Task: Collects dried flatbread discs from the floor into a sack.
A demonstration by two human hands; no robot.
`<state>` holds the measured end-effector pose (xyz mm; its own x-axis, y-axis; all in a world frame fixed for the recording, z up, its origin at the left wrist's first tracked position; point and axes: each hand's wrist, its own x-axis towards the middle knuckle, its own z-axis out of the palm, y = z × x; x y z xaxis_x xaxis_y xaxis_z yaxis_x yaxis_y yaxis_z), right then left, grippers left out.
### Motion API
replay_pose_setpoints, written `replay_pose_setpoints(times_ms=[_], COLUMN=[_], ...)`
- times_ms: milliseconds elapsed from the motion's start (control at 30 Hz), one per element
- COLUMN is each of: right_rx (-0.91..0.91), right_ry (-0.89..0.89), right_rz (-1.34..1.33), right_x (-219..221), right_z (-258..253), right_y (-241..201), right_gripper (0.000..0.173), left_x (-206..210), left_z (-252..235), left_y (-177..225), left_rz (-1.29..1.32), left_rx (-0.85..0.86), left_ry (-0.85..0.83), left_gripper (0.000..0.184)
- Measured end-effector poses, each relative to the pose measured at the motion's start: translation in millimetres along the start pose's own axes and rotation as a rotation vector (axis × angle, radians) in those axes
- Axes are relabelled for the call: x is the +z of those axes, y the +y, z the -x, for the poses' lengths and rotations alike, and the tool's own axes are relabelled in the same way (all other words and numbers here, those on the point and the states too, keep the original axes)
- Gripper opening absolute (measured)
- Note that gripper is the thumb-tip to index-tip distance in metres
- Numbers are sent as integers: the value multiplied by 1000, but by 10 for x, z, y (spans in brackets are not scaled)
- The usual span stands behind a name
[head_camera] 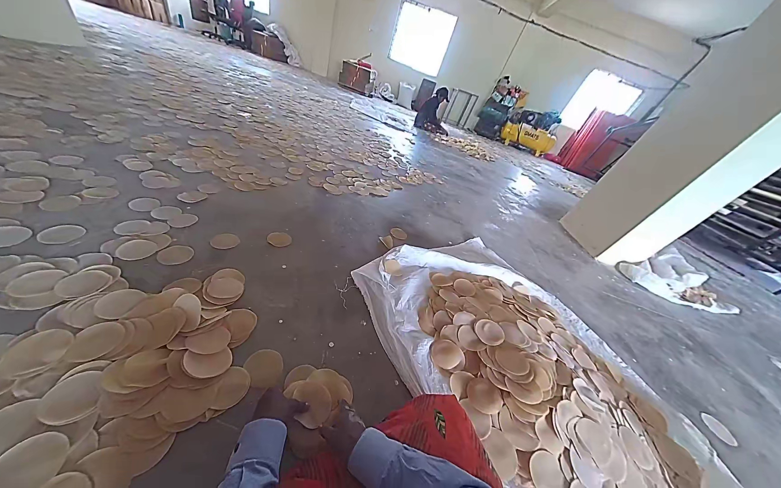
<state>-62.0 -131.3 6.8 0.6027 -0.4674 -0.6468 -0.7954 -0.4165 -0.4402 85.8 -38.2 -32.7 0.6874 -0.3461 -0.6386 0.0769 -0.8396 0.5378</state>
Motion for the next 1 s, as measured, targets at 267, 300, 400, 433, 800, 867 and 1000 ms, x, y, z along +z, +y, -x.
replay_pose_setpoints(times_ms=[267, 300, 400, 433, 800, 867, 1000], right_rx=[-141, -146, -113, -135, -313, -242, 7], right_ry=[120, 77, 69, 94, 17, 64, 114], right_rz=[166, 152, 60, 10, -614, -841, -1243], right_x=[-98, -99, -56, -17, -13, -112, -400], right_z=[171, 201, 92, 9, 1, 137, 448], right_y=[39, 17, 13, 83, 276, 233, 274], right_gripper=[82, 77, 66, 65, 107, 94, 56], left_x=[-133, -174, 215, 346, 548, 706, 1030], left_z=[543, 597, 167, 34, 1096, 1298, 1543], left_y=[126, 143, -239, -362, 195, 297, 535], left_rz=[93, 161, 642, 857, 1139, 1114, 900], left_rx=[107, 32, -22, 3, 251, 343, 462], left_ry=[-19, -121, -39, -47, -128, -158, -184], left_gripper=[75, 78, 81, 77, 69, 73, 74])
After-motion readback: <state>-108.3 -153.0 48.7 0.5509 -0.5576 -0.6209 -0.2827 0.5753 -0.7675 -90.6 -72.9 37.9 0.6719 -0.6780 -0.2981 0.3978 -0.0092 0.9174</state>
